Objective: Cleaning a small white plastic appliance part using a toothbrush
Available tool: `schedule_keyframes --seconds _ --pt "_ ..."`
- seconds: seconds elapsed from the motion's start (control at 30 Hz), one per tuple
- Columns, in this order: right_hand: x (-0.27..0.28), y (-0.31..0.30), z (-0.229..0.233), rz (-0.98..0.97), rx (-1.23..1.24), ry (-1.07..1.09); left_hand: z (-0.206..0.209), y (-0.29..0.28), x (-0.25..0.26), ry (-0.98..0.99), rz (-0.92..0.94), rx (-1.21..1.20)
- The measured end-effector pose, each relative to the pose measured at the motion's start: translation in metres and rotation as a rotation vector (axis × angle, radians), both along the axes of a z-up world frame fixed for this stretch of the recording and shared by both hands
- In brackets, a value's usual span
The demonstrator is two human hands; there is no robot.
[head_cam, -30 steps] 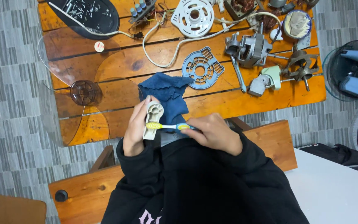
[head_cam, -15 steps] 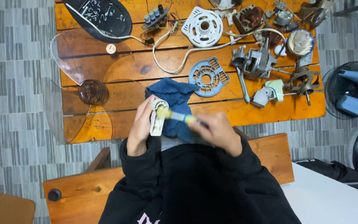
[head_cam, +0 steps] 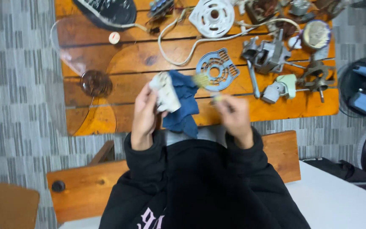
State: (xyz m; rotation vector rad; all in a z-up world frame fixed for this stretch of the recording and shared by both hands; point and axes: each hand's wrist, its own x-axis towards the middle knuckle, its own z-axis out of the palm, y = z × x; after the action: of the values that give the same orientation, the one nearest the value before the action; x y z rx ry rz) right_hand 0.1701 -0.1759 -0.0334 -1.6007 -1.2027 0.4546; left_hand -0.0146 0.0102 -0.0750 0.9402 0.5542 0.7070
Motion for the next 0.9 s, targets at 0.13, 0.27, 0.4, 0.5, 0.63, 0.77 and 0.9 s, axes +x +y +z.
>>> schedule_keyframes --seconds 0.13,0.27,0.4,0.5,0.63,0.77,0.9 --pt "0.002 0.006 0.008 0.081 0.140 0.245 0.033 -0.007 0.008 -0.091 0.013 0.064" --pt "0.003 0.008 0.002 0.126 0.152 0.226 0.020 -0.011 0.006 -0.008 0.115 0.084" --pt "-0.014 0.012 0.001 0.159 0.036 0.002 0.035 -0.013 0.009 -0.022 0.204 0.075" --pt "-0.014 0.013 -0.005 0.135 0.024 -0.096 0.039 -0.011 0.007 -0.016 0.195 0.143" --pt "-0.013 0.009 -0.012 0.061 0.010 -0.200 0.046 -0.008 0.007 -0.134 0.115 0.237" --pt "-0.028 0.014 0.007 0.026 0.000 -0.173 0.043 -0.027 0.011 -0.284 0.009 0.023" --pt "-0.036 0.020 0.029 0.004 -0.013 -0.060 0.041 -0.030 0.013 -0.131 0.144 0.283"
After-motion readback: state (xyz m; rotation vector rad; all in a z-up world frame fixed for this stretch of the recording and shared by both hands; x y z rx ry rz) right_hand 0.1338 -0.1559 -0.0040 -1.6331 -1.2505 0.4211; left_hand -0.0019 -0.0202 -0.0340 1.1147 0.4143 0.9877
